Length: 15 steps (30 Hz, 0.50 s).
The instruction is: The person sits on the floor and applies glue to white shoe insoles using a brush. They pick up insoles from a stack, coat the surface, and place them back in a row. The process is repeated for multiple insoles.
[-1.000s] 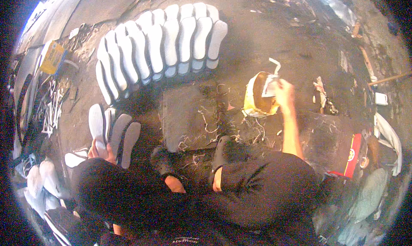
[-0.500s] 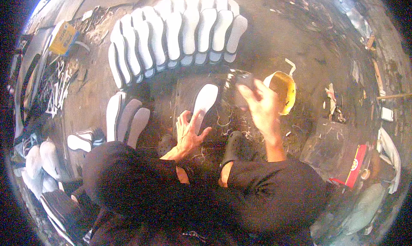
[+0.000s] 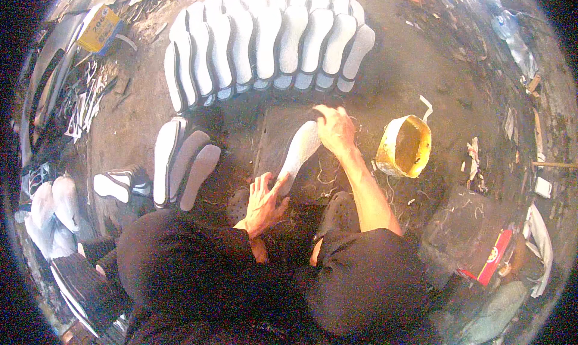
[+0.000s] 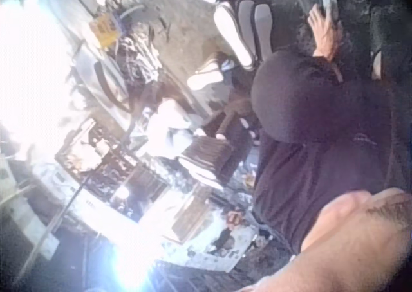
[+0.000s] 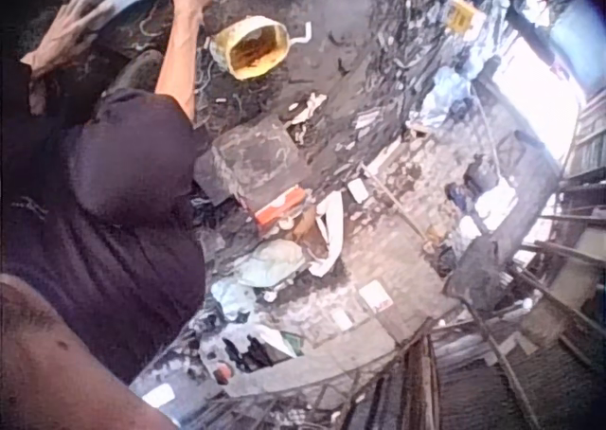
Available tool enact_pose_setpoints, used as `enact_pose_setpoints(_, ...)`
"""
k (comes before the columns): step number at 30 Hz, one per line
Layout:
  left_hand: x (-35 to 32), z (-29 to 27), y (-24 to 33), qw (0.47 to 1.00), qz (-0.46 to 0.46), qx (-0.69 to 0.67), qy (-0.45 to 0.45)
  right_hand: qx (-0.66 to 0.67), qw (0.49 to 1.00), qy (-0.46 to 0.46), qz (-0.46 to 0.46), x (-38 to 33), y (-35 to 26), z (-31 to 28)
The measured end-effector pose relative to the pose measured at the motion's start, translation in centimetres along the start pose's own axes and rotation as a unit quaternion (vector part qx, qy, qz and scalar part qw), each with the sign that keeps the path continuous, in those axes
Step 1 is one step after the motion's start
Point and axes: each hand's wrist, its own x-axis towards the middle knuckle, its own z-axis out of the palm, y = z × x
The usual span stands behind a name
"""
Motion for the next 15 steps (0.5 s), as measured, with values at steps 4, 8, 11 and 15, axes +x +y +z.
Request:
enact_pose_setpoints(4,0.4,0.2,0.3,1.0,0.0,-0.01,0.004,-0.024,0.931,-0.177,-0.318,2.0,-1.6,-0.5)
enact_pose_setpoints(8,0.2,-0.1,0.2,1.0,-0.003,-0.02,0.006,0.018,0.967,-0.058,-0.249,2.2,1.1,-2.2)
enact_pose_setpoints(11,0.5,0.3,-0.5,0.999,0.015,-0.033,0.0,0.02,0.994,0.029,-0.099,-5.1,2.7,-0.9)
enact_pose_setpoints(15,0.4,0.0,0.1,0.999,0.014,-0.04,-0.007,0.078,0.991,-0.08,-0.069,-10.4,-0.1,-1.6)
